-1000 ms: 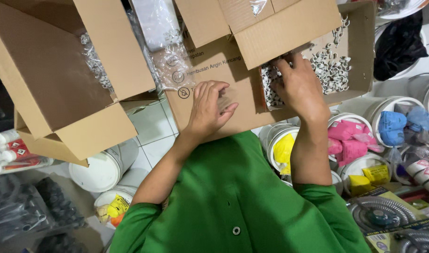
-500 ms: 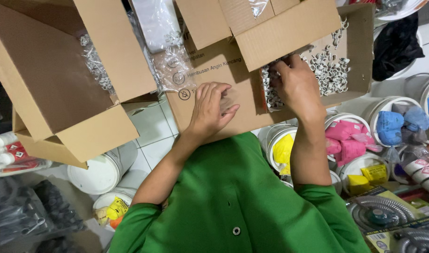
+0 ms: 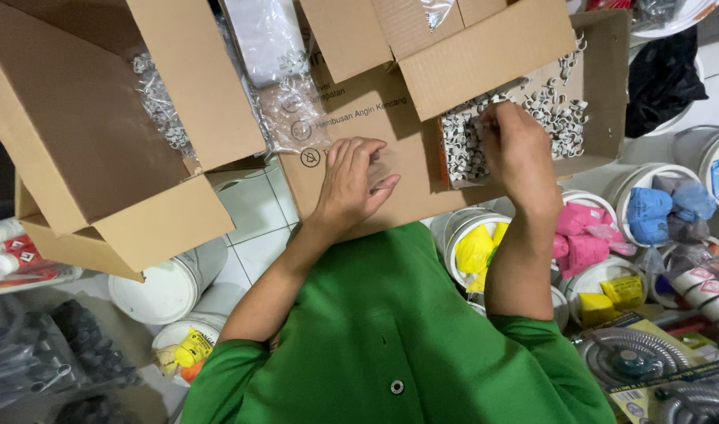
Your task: The person places small metal hardware pieces from a box into small plastic bags, then places the filled bags and other instruction papers into larger cardboard boxes.
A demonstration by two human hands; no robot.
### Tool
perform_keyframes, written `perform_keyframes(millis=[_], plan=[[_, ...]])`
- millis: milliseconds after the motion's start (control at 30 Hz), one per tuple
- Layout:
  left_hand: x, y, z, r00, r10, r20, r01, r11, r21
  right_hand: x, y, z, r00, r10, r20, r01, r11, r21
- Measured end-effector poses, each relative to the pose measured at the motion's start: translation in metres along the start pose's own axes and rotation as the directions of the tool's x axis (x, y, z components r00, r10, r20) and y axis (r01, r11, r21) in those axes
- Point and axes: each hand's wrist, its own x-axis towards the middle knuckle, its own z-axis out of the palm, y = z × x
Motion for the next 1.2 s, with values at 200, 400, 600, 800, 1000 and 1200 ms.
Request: perform_keyframes(millis=[200,400,600,800,1000,1200], plan=[[-0.001,-0.002,0.003,1.0,0.007,-0.006,-0.007,1.0,0.003,0.0,-0.008,-0.004,0.999,-0.027,0.039,0.027,1.0,0.01],[0.001,0.002,0.001,1.0,-0.004,0.004,0.004,1.0,0.019,-0.001,-0.013,-0.001,0.998,-0.02,0.065,0.017,0.998,0.054],[0.002,0.015,0.003,0.994,-0.103,0.034,0.101,0.992,0.071,0.001,-0.007,0.0,0.992,0.048,0.114,-0.066,0.985,0.157],[0.0,0.026,0.0,0.99,-0.129,0.061,0.127,0.992,0.028,0.005,-0.004,-0.001,0.993,0.028,0.111,-0.047,0.983,0.176],[0.0,0.023,0.003,0.989,-0.138,0.053,0.138,0.99,0.01,0.002,-0.002,-0.002,0.997,0.0,0.083,-0.016,0.981,0.193],[0.006,0.008,-0.001,0.993,-0.072,0.096,0.08,0.994,-0.079,-0.004,-0.01,-0.002,0.977,0.186,0.101,-0.204,0.955,0.215]])
